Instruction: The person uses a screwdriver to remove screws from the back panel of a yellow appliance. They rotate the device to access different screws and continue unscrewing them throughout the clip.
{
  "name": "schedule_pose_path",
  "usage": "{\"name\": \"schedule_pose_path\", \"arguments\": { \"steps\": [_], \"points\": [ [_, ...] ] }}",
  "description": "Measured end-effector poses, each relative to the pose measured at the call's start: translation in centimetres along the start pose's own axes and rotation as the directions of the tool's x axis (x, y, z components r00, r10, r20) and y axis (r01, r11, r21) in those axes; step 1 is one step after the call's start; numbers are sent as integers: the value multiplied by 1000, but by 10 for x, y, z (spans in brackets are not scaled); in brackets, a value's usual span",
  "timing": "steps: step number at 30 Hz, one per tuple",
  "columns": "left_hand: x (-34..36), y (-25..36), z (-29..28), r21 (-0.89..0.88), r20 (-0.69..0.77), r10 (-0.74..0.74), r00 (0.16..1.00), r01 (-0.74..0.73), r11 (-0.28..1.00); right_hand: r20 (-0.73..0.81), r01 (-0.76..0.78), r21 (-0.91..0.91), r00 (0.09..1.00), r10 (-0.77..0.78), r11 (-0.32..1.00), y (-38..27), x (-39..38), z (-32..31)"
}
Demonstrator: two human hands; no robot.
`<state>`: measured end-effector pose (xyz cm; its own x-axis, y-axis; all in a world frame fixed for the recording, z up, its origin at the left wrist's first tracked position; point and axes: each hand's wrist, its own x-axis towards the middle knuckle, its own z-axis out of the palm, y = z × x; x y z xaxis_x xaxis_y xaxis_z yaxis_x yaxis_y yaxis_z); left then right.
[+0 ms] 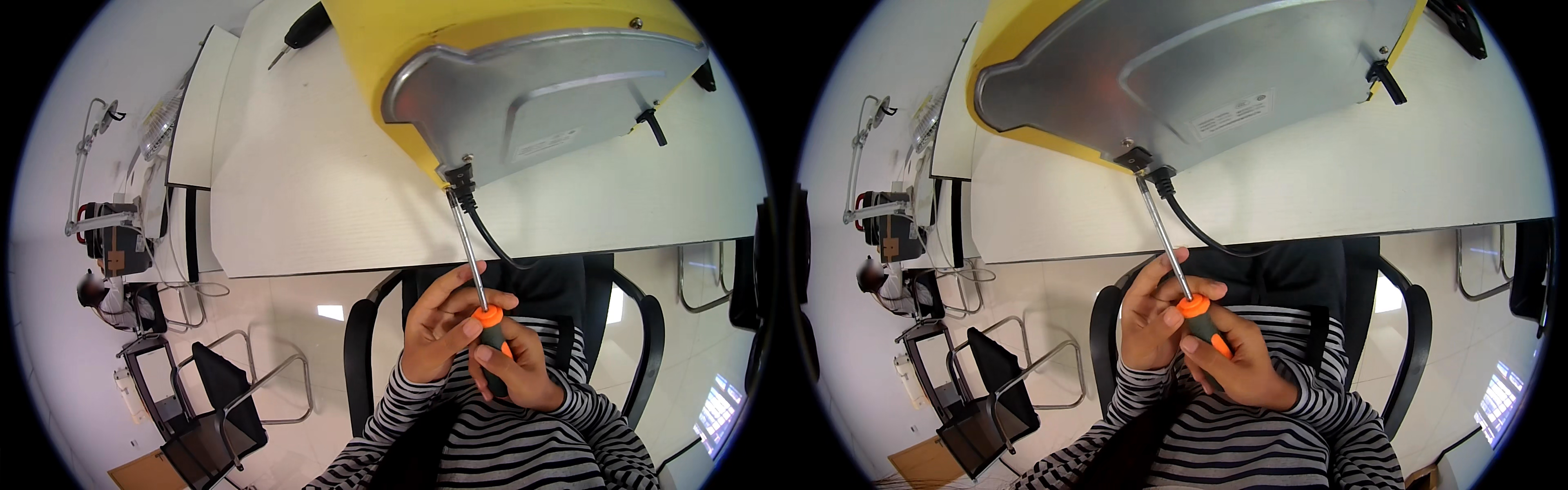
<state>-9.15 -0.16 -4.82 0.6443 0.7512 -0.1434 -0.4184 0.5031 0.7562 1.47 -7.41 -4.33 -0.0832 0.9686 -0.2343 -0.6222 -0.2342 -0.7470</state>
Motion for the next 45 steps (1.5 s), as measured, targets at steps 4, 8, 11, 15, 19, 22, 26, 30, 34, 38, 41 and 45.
{"name": "schedule_pose_path", "arguments": {
  "steps": [4, 8, 11, 15, 19, 22, 26, 30, 34, 38, 41, 45],
  "points": [
    [1, 3, 2, 158, -28, 84, 996, -79, 984, -29, 40, 5, 999, -40, 999, 1, 0, -3],
    [-1, 15, 10, 585, -50, 309, 950, -222, 780, -74, 56, -74, 995, -61, 996, 0, -1, 0],
    [-1, 41, 7, 784, 22, 523, 852, -339, 520, -88, 68, -155, 993, -83, 985, 0, -2, -3],
    [30, 106, 4, 897, 190, 754, 629, -423, 127, -87, 104, -102, 990, -113, 989, 2, -1, -3],
    [87, 150, 2, 889, 323, 702, 635, -458, 4, -28, -103, 141, 994, 108, 985, -12, 1, 4],
    [131, 158, 3, 799, 479, 637, 603, -601, -32, 97, -127, 159, 989, 113, 979, -7, 1, -11],
    [163, 156, 18, 724, 437, 445, 781, -600, 341, 63, -139, 282, 990, 127, 949, 0, 1, -25],
    [183, 168, 18, 827, 332, 498, 801, -501, 254, 185, -252, 428, 964, 189, 868, 1, -5, -35],
    [195, 169, 19, 756, 299, 479, 825, -511, 408, 262, -281, 583, 953, 151, 762, 6, -7, -30],
    [198, 165, 22, 728, 289, 478, 829, -515, 453, 5, -63, 212, 998, 63, 975, 8, -10, -29],
    [201, 165, 24, 713, 290, 483, 826, -523, 467, -166, 213, -198, 955, -247, 957, 19, -11, -29],
    [204, 164, 25, 698, 277, 502, 819, -531, 481, -160, 334, -470, 878, -451, 817, 9, -15, -38]
  ]
}}
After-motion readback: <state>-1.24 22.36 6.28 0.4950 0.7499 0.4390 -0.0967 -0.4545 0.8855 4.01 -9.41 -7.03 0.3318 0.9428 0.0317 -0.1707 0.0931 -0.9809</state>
